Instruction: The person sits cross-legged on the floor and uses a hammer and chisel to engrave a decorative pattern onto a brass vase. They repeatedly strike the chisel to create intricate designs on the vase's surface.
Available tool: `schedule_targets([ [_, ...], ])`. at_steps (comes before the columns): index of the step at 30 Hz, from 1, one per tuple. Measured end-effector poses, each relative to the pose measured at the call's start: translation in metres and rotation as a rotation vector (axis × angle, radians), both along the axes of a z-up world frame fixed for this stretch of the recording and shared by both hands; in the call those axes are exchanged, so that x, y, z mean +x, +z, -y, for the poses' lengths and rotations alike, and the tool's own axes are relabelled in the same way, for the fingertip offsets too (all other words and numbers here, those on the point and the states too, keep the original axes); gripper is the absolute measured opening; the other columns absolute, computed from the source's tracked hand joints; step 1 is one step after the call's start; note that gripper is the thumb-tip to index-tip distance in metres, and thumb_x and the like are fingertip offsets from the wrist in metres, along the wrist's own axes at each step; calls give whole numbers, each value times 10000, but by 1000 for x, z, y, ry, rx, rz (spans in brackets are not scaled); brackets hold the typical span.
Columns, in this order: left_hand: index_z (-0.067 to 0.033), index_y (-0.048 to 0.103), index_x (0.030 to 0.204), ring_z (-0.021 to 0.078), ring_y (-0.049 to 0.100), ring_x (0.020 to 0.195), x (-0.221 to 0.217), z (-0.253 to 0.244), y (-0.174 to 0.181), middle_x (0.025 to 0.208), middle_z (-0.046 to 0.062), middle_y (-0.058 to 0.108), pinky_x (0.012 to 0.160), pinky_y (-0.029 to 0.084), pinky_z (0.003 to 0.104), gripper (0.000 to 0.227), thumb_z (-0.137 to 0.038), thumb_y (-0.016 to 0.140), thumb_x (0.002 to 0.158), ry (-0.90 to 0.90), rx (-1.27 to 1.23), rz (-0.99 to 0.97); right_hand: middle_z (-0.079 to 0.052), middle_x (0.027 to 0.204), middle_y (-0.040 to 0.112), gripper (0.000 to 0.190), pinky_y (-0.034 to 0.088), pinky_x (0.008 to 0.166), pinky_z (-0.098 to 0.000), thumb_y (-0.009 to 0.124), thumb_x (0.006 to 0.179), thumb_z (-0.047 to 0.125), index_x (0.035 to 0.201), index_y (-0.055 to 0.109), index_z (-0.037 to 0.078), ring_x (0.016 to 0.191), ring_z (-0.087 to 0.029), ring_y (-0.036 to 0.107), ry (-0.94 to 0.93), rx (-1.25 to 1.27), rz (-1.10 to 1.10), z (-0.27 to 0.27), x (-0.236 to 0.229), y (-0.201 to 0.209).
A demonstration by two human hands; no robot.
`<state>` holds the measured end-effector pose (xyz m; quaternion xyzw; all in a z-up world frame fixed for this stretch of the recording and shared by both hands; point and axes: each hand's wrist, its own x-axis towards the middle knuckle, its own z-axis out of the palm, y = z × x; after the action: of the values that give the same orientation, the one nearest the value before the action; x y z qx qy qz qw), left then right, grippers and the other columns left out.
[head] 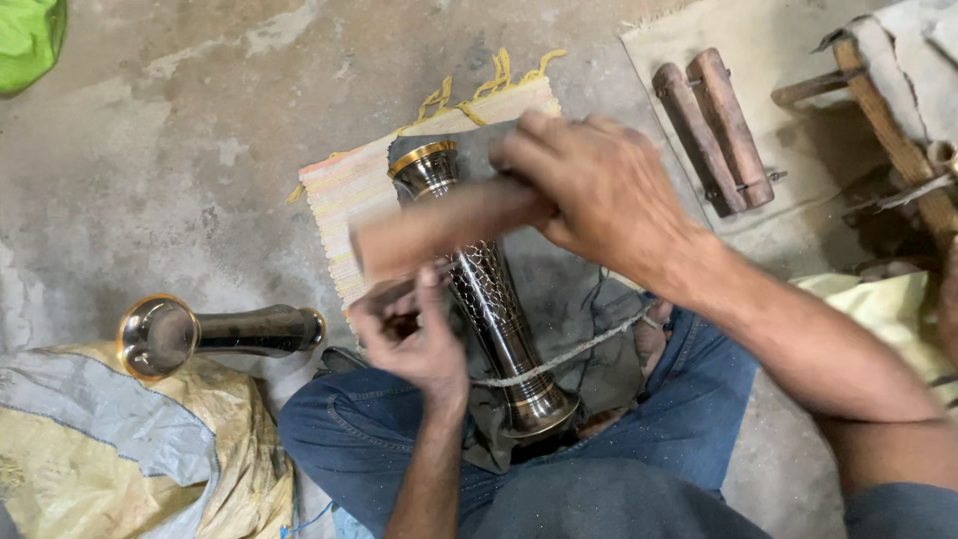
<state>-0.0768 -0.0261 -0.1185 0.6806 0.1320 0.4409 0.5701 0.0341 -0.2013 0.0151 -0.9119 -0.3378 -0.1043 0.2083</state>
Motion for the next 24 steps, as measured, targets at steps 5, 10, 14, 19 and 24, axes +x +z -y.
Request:
schedule_targets([
  [5, -9, 571, 1159, 148, 745, 882, -15, -30, 24, 969, 83, 739, 783, 676, 318, 212, -122, 686, 1022, -118, -275, -34, -211, 1172, 685, 835, 572, 840, -481, 900, 793, 460, 1436, 538, 69, 1011, -371, 702, -2, 268, -190, -41, 46, -41],
  [10, 16, 636, 1180, 134, 714, 808, -43, -58, 6, 901, 81, 724, 735, 653, 308, 238, -103, 684, 979, -253, -426, -287, -174, 1144, 736, 832, 558, 837, -405, 948, 754, 428, 1384, 556, 52, 1037, -286, 712, -73, 331, -482, -70, 66, -74],
  [14, 65, 674, 1068, 143, 689, 767, -54, -63, -10, 877, 76, 699, 703, 657, 328, 182, -66, 737, 959, -360, -487, -398, -96, 1104, 695, 840, 524, 705, -407, 890, 751, 329, 1473, 538, 82, 852, -239, 625, 31, 550, -864, -56, 71, -95],
  [19, -38, 671, 1186, 159, 772, 772, -16, -67, 7, 884, 83, 767, 691, 675, 317, 290, -132, 705, 914, -392, -346, -482, -83, 1238, 699, 760, 525, 964, -329, 893, 808, 348, 1400, 571, -5, 1130, -149, 631, 223, 577, -805, -49, 96, -116],
  [24, -11, 660, 1237, 168, 773, 783, 67, -65, 49, 905, 118, 777, 683, 683, 318, 373, -192, 738, 921, -592, -252, -382, -141, 1297, 692, 813, 522, 1014, -369, 886, 801, 374, 1419, 541, -26, 1208, -209, 642, 129, 555, -702, -47, 88, -123],
])
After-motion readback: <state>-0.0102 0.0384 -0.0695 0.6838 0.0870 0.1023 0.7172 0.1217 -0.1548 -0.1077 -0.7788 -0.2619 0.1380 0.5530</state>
